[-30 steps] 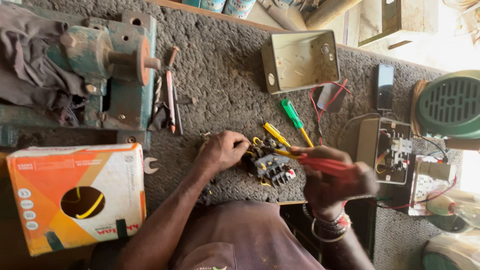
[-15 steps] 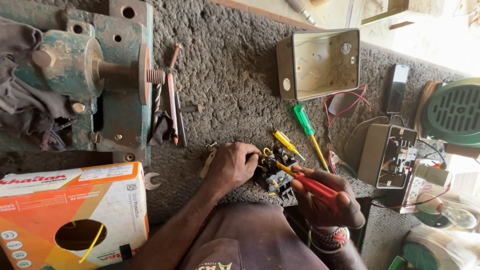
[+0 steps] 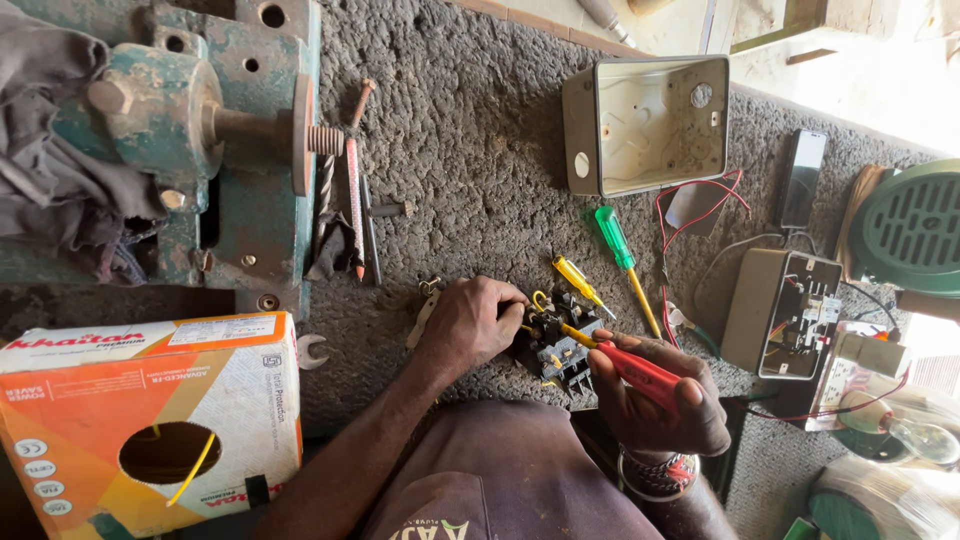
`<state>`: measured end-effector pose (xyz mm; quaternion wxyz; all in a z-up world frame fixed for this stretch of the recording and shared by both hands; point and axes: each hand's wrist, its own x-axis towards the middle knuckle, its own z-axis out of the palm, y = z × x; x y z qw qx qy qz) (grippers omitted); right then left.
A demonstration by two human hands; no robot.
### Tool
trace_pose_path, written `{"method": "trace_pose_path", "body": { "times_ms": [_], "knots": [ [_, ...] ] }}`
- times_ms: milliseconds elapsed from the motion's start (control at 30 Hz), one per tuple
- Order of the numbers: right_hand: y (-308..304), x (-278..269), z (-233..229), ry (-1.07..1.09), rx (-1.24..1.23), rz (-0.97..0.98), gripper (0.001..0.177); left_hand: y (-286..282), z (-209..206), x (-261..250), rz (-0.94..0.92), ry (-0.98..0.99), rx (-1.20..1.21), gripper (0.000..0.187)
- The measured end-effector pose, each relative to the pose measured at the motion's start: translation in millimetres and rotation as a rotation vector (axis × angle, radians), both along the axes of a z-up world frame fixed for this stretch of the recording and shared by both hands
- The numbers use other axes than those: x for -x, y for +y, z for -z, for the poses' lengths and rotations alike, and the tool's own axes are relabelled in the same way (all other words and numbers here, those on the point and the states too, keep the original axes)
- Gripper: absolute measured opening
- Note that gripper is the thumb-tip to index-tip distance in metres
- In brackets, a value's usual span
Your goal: The person works on a small electrical component on a cluttered workbench, using screwdrivers to tighten terminals and connect wires. They handle yellow and red wires, adjust the component, and place it back on the bench.
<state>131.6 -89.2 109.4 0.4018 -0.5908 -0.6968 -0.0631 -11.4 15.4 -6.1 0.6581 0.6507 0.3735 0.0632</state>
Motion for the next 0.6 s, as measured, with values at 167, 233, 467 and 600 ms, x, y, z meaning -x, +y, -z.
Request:
{"method": "trace_pose_path", "body": {
  "times_ms": [167, 233, 467, 600],
  "knots": [
    [-6.6, 2.6, -10.1, 0.014, 0.080, 0.017, 0.088, -2.5, 2.8, 1.6, -0.038, -0.081, -0.060, 0.019],
    [-7.4, 0.7, -17.7, -0.003, 0.104, 0.008, 0.082, -4.4, 5.2, 2.4, -0.047, -0.098, -0.087, 0.018],
    [-6.0, 6.2, -31.0, -0.111, 0.068, 0.070, 0.060, -7.9, 10.2, 1.3, -0.040, -0.090, -0.090, 0.017],
    [4.3, 1.3, -36.0, -0.034, 0.111, 0.005, 0.042, -8.0, 10.6, 0.0, 0.030, -0.013, -0.009, 0.018]
  ]
}}
